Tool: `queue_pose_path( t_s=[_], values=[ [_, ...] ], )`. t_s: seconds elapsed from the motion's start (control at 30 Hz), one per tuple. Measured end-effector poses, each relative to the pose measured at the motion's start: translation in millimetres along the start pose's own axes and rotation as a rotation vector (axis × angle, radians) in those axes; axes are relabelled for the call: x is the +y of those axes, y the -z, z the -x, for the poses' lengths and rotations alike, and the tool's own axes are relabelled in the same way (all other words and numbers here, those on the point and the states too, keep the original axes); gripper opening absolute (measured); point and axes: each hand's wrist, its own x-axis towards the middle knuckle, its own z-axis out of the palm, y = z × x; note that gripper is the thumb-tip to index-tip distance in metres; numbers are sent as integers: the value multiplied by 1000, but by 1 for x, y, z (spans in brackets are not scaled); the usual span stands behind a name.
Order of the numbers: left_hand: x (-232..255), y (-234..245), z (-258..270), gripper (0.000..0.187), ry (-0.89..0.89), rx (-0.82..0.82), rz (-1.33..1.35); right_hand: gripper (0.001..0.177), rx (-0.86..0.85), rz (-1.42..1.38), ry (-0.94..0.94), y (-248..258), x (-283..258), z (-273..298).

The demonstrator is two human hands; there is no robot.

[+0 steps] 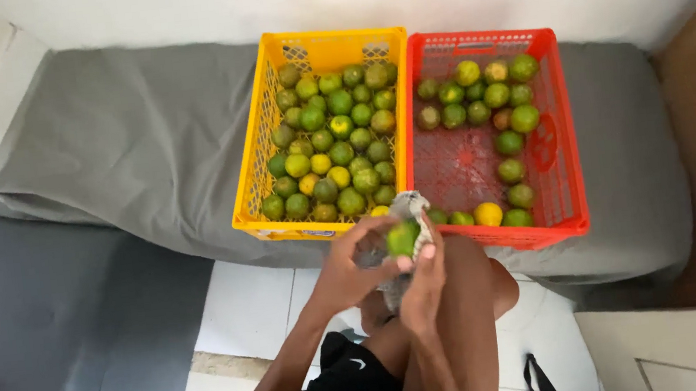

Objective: Cleaning limes by wiping each one individually with a cloth and transferring them from a yellow crate to a red crate.

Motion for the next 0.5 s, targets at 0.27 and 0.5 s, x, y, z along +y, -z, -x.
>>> queue_pose_path(
  t_s=[0.27,0.5],
  values=[
    [21,5,-5,60,31,0,56,55,-80,-215,-97,-14,-41,12],
    [34,4,6,53,-5,-118,-56,47,-146,-112,66,2,-39,2]
  ],
)
